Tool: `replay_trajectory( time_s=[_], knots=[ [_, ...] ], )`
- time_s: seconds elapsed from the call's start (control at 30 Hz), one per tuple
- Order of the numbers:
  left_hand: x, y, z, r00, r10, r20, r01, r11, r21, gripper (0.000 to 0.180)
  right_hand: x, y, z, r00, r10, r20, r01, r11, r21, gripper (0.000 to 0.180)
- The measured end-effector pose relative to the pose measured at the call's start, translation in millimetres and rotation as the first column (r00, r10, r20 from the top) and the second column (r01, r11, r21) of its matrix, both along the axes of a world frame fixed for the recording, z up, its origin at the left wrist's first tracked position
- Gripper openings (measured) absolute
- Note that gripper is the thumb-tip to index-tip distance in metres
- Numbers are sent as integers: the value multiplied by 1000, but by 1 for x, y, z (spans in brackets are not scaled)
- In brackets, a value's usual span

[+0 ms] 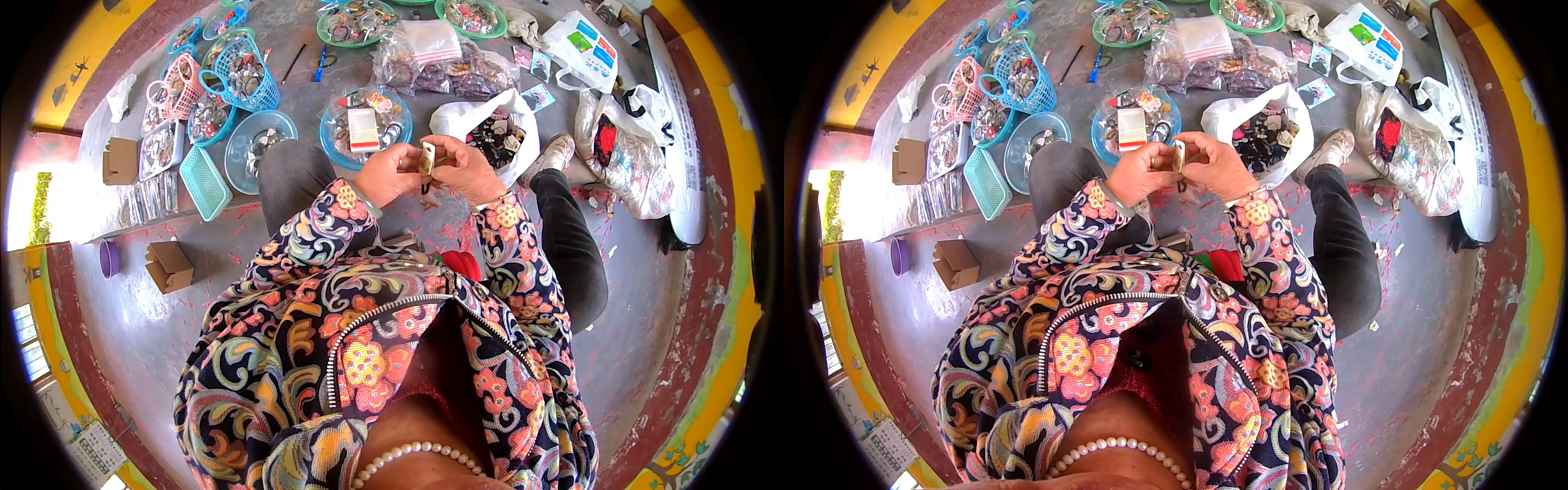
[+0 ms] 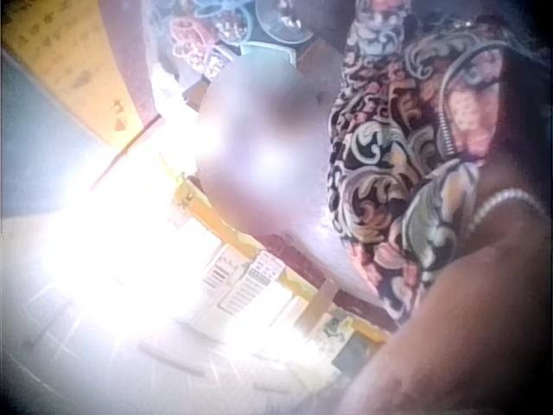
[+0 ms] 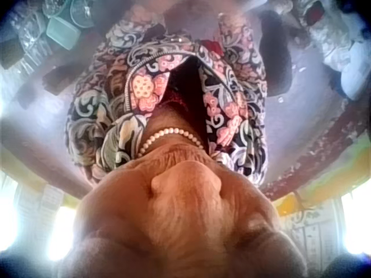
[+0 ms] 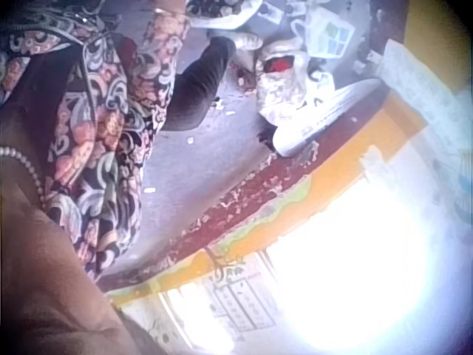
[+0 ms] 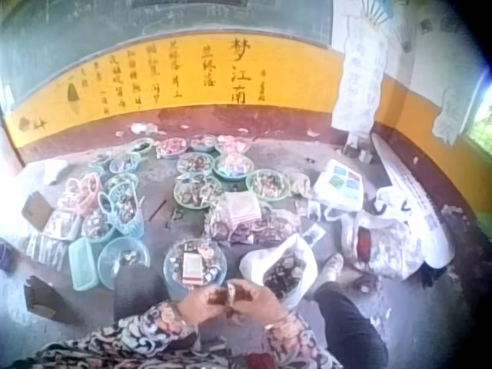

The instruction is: The person sits on the floor and sorts through small craft supplies, picking up items from a white bag and placing them into various containers. The person handles small plastic bags, clips, and other miscellaneous items, organizing them into baskets and bowls.

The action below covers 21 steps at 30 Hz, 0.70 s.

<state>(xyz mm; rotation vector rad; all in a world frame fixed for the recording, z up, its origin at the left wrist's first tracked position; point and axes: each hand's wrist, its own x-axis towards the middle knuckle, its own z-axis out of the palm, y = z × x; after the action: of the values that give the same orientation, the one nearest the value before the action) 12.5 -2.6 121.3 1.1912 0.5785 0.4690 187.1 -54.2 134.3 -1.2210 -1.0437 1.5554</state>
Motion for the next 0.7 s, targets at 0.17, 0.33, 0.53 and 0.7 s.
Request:
replay_trajectory(
  time_s=[0.17, 0.33, 0.53, 0.7],
  knots=[
    [2, 0, -4, 998, 24, -57, -9, 970, 245, 35, -7, -2, -1, 999, -46, -3, 46, 996, 70, 40],
    [1, 1, -11, 992, 30, -124, 18, 930, 366, 37, -11, -5, 11, 986, -50, 161, 36, 995, 90, 35],
    [-2, 2, -8, 998, -17, -56, 29, 975, 222, 29, -18, -5, 4, 965, -167, 200, 114, 962, 250, 30],
    [-4, 7, -7, 999, -27, -32, 31, 991, 131, 25, -23, -5, 4, 842, -280, 460, 38, 883, 468, 31]
  ],
)
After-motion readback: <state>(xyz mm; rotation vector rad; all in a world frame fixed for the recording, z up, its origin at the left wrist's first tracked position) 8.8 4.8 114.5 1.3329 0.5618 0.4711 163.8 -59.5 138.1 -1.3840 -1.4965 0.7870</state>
